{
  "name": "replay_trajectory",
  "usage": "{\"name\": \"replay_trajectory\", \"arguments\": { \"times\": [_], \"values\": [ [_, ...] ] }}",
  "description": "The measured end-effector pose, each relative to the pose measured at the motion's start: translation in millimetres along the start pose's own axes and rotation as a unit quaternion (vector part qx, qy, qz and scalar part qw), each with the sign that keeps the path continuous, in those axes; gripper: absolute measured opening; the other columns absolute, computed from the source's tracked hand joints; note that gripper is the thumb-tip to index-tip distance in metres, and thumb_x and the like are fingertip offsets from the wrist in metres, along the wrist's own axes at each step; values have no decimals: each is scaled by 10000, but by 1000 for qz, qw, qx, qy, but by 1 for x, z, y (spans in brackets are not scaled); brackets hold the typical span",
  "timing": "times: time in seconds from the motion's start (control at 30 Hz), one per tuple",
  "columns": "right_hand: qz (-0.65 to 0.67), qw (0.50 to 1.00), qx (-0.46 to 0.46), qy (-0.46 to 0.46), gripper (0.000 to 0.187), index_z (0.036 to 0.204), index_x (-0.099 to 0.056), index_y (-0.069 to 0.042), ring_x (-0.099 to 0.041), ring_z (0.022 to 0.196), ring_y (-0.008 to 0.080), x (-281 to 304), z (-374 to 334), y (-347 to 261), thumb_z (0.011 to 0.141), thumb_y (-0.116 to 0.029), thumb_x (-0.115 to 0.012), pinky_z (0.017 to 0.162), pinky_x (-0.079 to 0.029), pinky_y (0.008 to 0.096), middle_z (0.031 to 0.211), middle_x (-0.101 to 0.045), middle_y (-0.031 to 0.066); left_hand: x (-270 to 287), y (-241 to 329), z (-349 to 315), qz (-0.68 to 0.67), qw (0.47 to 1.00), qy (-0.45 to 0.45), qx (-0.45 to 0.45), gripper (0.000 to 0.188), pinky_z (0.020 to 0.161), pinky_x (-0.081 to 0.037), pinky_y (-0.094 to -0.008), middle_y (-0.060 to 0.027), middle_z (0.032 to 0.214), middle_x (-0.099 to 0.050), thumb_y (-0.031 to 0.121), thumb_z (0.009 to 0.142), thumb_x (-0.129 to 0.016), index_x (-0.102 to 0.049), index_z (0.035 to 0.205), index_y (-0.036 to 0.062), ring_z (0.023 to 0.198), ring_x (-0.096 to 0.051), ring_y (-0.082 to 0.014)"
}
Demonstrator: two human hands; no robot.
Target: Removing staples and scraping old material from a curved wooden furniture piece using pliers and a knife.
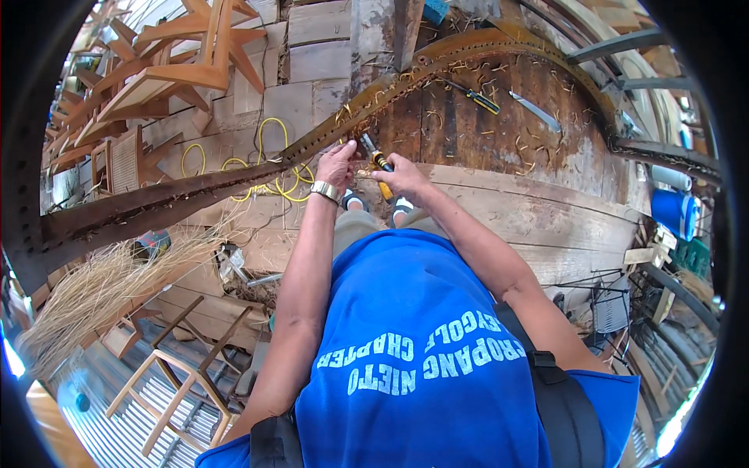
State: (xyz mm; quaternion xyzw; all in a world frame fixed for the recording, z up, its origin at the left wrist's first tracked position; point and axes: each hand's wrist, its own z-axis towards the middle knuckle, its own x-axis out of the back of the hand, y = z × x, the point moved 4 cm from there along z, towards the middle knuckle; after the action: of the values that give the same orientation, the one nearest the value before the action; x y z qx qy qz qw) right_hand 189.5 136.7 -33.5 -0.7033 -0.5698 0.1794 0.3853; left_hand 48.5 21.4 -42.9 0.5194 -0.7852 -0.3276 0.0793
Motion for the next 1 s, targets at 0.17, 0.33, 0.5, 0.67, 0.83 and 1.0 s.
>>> {"name": "replay_trajectory", "arguments": {
  "times": [0.17, 0.33, 0.5, 0.67, 0.83, 1.0],
  "values": [
    [126, 988, -70, -52, 345, 1016, -553, -39, -590, 626, 158, -7, 16, 1, 847, -270, -746, 496, -448, 332, 779, -601, 79, -6, 5, 7, -38, 996, 67, 49, 243, 419, -340, -236, -4, 770, -669, 310, 887, -759, -688, 929, 81, 501, -475, -75],
    [200, 976, -45, -70, 277, 993, -512, -97, -527, 576, 97, -5, 18, -14, 868, -214, -729, 453, -395, 266, 743, -552, 16, -6, 7, 14, 205, 962, 144, -111, 331, 722, -547, -314, -126, 938, -753, 286, 875, -746, -747, 1078, 25, 798, -708, -191],
    [278, 954, -59, -96, 254, 1000, -493, -120, -504, 577, 73, -3, 14, -20, 899, -183, -717, 465, -382, 242, 723, -515, -33, -45, 20, -33, 601, 679, 185, -379, 150, 750, -524, -482, -134, 898, -708, 215, 909, -625, -699, 950, 90, 861, -681, -359],
    [198, 977, 7, -77, 242, 1060, -526, -91, -563, 644, 99, 5, 20, -18, 930, -193, -703, 546, -455, 261, 793, -580, -3, -38, 17, -37, 642, 640, 146, -397, 100, 719, -511, -482, -123, 871, -676, 201, 884, -637, -646, 898, 102, 839, -668, -345],
    [125, 990, 49, -46, 243, 1051, -548, -60, -557, 800, 96, -5, 26, -5, 945, -220, -697, 698, -472, 267, 890, -586, 20, -42, 21, -38, 625, 665, 127, -390, 83, 730, -509, -478, -135, 901, -677, 173, 901, -633, -644, 914, 92, 850, -664, -348],
    [108, 991, 75, -25, 268, 1109, -541, -47, -561, 811, 104, -9, 29, 2, 955, -211, -687, 716, -487, 281, 907, -588, 30, -26, 18, -35, 580, 695, 112, -409, 85, 729, -504, -486, -158, 893, -673, 154, 926, -599, -636, 924, 77, 834, -657, -377]
  ]
}}
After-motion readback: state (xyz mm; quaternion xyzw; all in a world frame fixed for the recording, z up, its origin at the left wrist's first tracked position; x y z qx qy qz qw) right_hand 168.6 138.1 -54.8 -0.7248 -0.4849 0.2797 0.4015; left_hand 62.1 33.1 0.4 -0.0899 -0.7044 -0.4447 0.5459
